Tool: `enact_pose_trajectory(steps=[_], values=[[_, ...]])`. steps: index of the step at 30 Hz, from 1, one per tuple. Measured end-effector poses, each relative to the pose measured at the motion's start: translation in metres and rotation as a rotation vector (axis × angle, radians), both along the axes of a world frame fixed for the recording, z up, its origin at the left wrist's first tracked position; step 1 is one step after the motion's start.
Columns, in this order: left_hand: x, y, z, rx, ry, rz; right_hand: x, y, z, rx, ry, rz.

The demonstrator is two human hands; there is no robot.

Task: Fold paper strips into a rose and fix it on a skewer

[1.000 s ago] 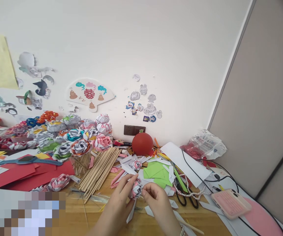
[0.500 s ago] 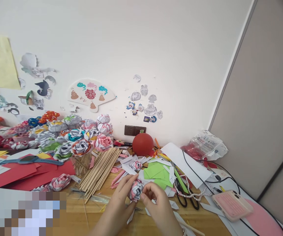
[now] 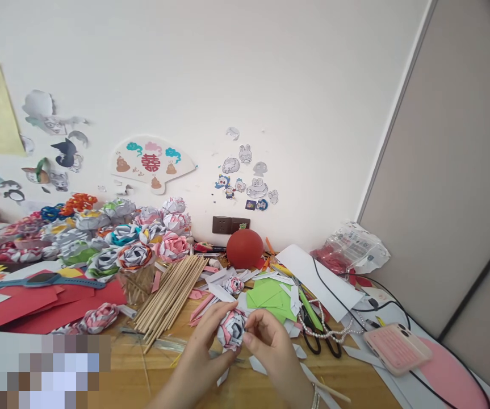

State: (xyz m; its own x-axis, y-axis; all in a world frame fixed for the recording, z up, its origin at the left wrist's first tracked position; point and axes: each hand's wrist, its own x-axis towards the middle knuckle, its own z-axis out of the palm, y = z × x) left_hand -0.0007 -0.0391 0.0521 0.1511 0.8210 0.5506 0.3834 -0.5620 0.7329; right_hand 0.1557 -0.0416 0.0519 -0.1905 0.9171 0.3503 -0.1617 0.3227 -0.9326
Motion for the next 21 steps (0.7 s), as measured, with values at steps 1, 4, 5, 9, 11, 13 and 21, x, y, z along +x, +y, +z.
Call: enact_pose_trajectory(steps=[1,4,5,9,11,13,21], values=[[0.0,0.0,0.0,-0.008,-0.001,0.007,0.0,0.0,0.0,0.034,-0.02,-0.039],[0.001,-0.002,0.001,0.007,0.036,0.058,-0.002,-0.003,0.002,0.222,-0.155,-0.196],[0.002,-0.003,0.002,0.023,0.055,0.077,-0.002,-0.004,0.003,0.3,-0.211,-0.249],[0.003,-0.005,0.001,0.074,0.102,0.135,-0.004,-0.01,0.004,0.623,-0.41,-0.459],[0.002,-0.005,-0.001,0.085,0.114,0.157,-0.005,-0.012,0.003,0.75,-0.499,-0.557],[0.001,-0.004,-0.003,0.089,0.129,0.165,-0.007,-0.013,0.002,0.818,-0.567,-0.615],[0.0,-0.001,-0.004,0.116,0.201,0.177,-0.012,-0.016,0.003,1.023,-0.721,-0.714]])
